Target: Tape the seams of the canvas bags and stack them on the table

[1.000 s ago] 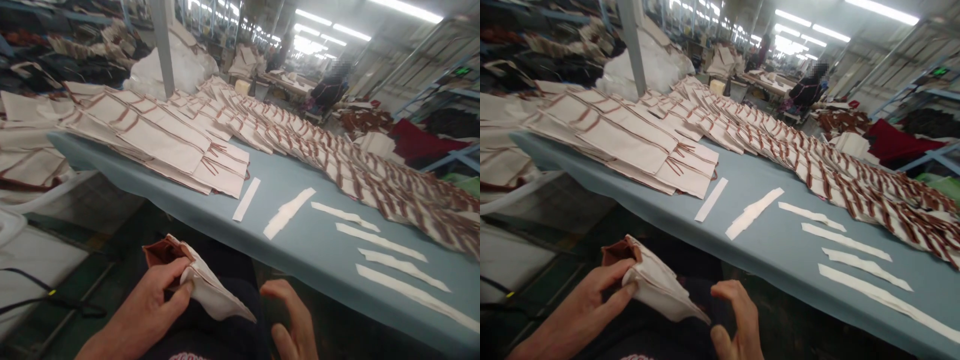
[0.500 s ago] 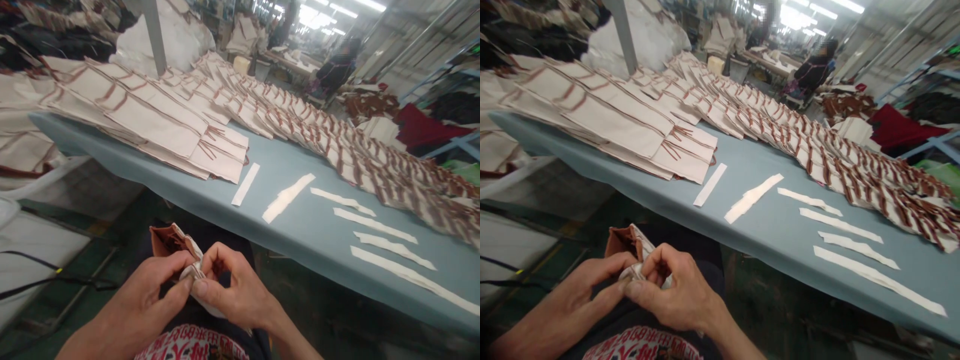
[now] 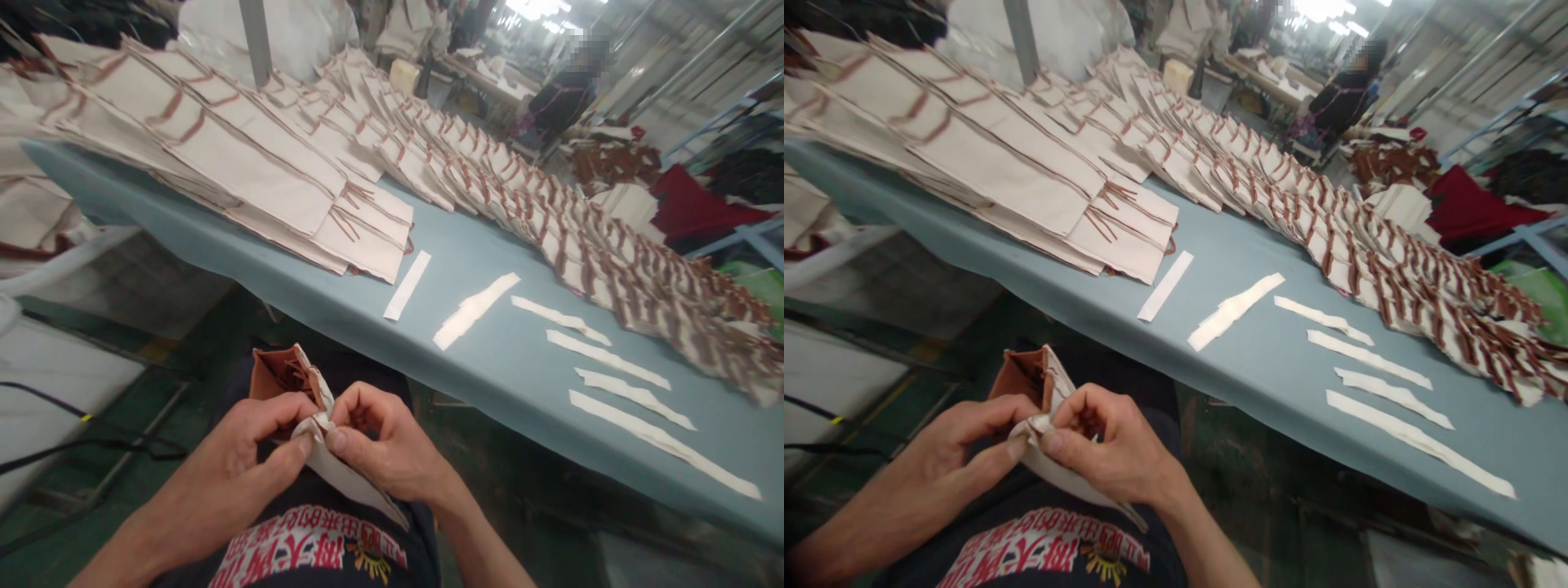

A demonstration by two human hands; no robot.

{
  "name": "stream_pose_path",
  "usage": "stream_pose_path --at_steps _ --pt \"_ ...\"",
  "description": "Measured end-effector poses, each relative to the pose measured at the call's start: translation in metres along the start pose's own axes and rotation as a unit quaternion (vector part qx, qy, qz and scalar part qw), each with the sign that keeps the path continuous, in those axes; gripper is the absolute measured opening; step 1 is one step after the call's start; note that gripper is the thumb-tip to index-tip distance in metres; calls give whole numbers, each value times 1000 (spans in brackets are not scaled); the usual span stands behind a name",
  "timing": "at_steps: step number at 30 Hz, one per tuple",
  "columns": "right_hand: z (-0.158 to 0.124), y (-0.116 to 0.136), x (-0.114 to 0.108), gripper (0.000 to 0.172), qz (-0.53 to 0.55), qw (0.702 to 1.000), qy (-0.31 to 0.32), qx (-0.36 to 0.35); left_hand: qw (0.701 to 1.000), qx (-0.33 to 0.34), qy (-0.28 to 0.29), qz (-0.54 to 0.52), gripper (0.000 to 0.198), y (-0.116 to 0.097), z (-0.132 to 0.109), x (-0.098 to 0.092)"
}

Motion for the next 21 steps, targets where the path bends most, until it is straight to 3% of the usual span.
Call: stream_pose_path --at_steps 4,8,14,21 --pt "-4 20 -2 32 -93 994 -27 -48 1000 2 -15 -23 33 6 0 -2" --pt "-4 18 -1 16 -119 990 -56 -47 1000 -5 -11 0 36 14 2 -1" --pt "-5 13 2 19 -155 982 -98 -52 999 -2 -14 30 41 13 3 -4" --pt "-23 21 11 29 -254 940 -206 -96 991 37 -123 29 44 -9 0 -15"
Point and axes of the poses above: each hand's wrist, its own z-axis towards the middle knuckle, its own x-axis out of the palm, y = z × x, the point moved 10 cm from there along z, towards the middle knuckle, and after that the axes turned 2 degrees about -y, right-handed, at the moved point
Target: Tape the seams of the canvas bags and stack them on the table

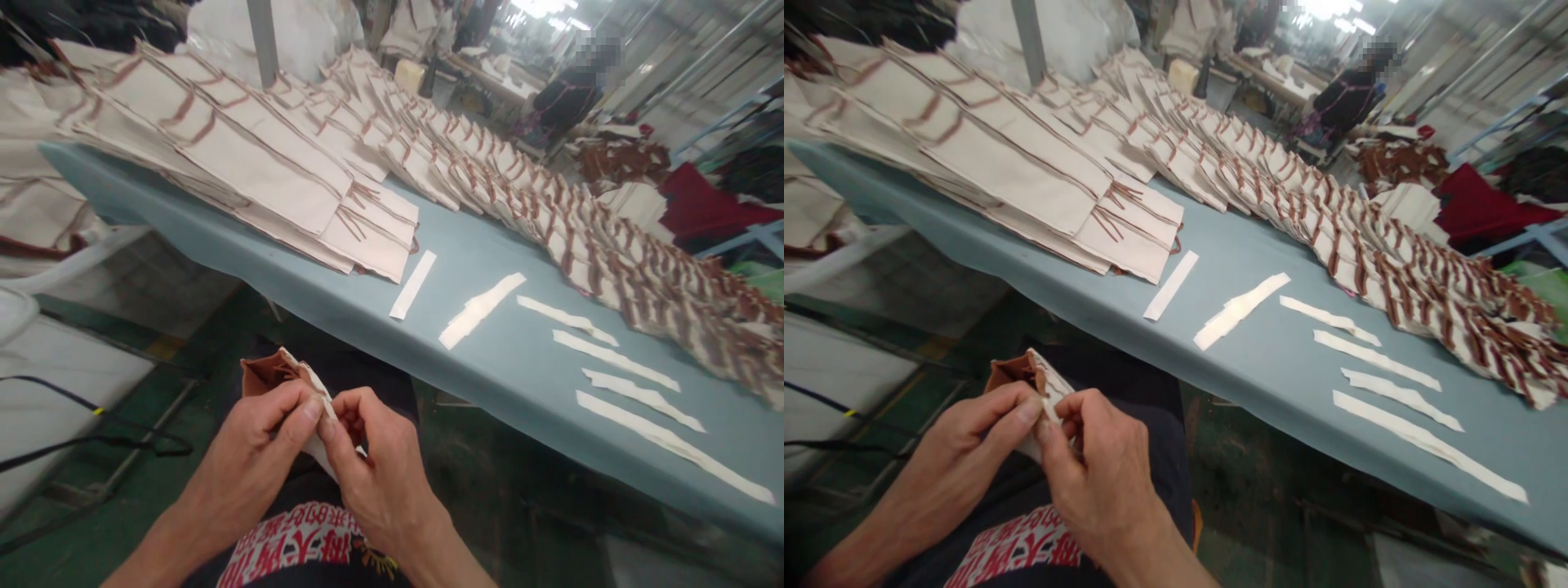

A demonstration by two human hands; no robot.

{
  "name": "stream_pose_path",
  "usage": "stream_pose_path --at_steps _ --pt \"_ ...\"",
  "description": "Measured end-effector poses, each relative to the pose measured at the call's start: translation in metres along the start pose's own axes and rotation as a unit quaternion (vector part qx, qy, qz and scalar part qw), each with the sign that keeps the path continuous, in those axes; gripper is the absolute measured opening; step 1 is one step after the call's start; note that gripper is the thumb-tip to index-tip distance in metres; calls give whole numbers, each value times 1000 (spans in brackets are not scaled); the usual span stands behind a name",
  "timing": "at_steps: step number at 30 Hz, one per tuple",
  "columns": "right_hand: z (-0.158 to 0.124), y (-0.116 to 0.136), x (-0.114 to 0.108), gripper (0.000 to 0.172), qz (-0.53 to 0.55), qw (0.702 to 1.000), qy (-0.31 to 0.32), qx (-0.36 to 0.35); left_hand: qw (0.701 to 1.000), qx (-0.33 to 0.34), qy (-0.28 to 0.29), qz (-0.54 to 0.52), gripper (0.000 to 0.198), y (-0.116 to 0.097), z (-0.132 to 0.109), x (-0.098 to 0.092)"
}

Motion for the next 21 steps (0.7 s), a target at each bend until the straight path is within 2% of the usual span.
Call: stream_pose_path --at_steps 3,6,10,13,17,19,21 --pt "-5 8 -3 33 -49 997 -38 -37 999 -24 -26 -18 45 7 0 1" --pt "-13 19 -9 34 -112 986 -74 -100 993 -93 -5 -71 49 28 -4 11" --pt "-19 17 -10 36 -97 984 -65 -131 985 -137 22 -100 58 43 -12 19" --pt "-19 11 -7 36 -70 987 -47 -138 990 -116 25 -72 59 36 -15 14" --pt "-19 5 -6 35 -69 987 -42 -136 998 -50 28 -2 54 14 -13 6" --pt "-17 2 -7 34 -59 991 -42 -115 998 -25 30 41 50 4 -12 7" --pt "-15 -6 -9 34 -21 997 -34 -65 997 -9 25 75 46 -3 -11 9"
Point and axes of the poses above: each hand's wrist, its own z-axis towards the middle knuckle, its own x-axis out of the palm, y = z × x, the point moved 10 cm from there along z, towards the middle knuckle, and after that the axes turned 2 degrees about -y, right-handed, at the moved point
